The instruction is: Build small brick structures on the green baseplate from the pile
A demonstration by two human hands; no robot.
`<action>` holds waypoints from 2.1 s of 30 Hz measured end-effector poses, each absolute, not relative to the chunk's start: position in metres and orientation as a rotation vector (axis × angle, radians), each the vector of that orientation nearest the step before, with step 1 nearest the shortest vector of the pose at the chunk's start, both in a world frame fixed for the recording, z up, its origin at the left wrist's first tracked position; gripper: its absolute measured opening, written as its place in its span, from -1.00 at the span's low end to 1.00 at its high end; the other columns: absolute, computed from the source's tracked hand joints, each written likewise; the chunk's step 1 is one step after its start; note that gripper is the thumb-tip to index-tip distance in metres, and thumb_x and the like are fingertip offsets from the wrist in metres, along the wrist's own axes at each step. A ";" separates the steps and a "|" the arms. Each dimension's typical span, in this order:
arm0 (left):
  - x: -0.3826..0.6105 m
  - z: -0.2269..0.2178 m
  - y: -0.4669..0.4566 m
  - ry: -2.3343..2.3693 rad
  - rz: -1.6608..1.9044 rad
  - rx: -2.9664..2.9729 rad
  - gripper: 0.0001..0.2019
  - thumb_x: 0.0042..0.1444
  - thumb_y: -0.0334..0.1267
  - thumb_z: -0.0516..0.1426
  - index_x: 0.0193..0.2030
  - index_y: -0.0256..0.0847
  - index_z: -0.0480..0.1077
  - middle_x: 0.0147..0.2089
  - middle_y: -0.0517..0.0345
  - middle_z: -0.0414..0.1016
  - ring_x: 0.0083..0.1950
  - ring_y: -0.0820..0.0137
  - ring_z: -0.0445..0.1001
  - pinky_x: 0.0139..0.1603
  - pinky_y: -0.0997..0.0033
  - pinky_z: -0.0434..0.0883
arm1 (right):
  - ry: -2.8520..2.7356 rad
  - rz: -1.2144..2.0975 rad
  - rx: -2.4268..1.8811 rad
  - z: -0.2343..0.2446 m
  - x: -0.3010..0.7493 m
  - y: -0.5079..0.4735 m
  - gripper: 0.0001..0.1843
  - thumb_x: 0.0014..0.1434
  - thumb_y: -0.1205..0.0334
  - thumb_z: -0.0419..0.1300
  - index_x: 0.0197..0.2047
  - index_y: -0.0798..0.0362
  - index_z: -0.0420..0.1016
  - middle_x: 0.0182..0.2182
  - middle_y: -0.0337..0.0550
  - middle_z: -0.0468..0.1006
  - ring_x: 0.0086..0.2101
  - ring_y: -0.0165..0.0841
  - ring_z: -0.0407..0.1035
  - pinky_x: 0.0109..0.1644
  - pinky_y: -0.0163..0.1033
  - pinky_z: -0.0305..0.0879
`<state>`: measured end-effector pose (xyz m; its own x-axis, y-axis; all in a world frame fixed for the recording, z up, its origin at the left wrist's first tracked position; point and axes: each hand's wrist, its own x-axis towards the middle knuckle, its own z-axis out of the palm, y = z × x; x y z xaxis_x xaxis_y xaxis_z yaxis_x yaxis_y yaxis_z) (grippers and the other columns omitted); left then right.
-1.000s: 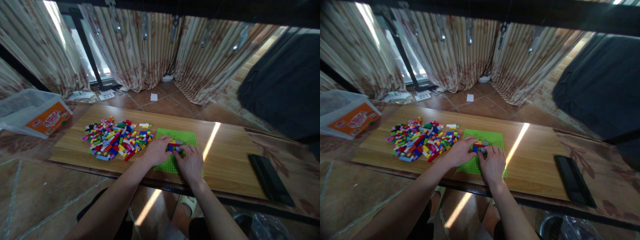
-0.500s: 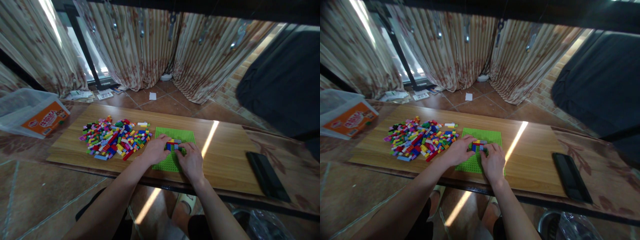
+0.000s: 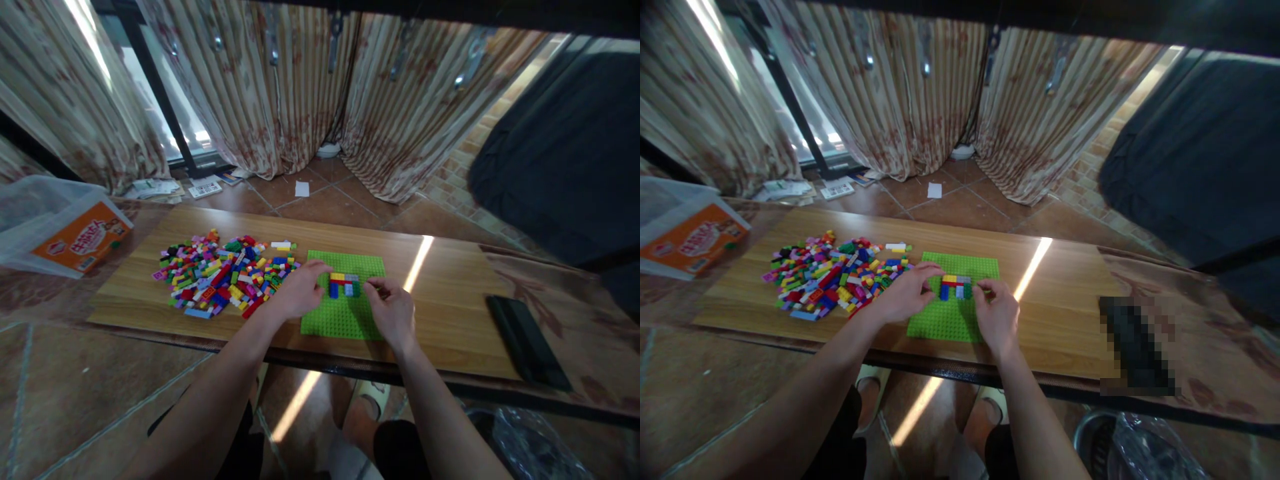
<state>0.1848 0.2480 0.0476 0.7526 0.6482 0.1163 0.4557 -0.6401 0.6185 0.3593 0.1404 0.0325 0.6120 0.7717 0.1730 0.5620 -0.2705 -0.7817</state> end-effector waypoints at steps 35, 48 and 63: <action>0.204 0.038 0.210 0.832 0.442 2.629 -0.68 0.18 -0.43 -0.02 -0.02 -0.20 0.47 0.21 0.05 0.38 0.17 0.22 0.26 0.18 0.11 0.27 | -1.253 0.223 -2.164 0.022 0.354 0.162 -0.79 0.06 0.07 0.23 -0.33 0.04 0.50 -0.38 -0.12 0.56 -0.34 -0.26 0.41 -0.24 -0.18 0.24; 0.205 0.037 0.196 0.903 0.436 2.622 -0.61 0.10 -0.46 0.00 0.06 -0.26 0.41 0.30 -0.01 0.28 0.24 0.20 0.22 0.23 0.08 0.21 | -1.302 0.183 -2.123 0.020 0.347 0.161 -0.82 0.14 0.11 0.16 -0.27 0.00 0.50 -0.33 -0.11 0.53 -0.24 -0.23 0.38 -0.16 -0.14 0.22; 0.145 0.059 0.278 1.330 0.880 2.309 -0.71 0.12 -0.49 0.03 -0.09 -0.31 0.50 -0.02 -0.03 0.56 0.04 0.29 0.48 0.17 0.26 0.38 | -0.970 0.138 -1.784 0.032 0.346 0.163 -0.67 0.18 0.03 0.10 -0.25 0.10 0.55 -0.38 -0.10 0.59 -0.37 -0.29 0.43 -0.25 -0.19 0.31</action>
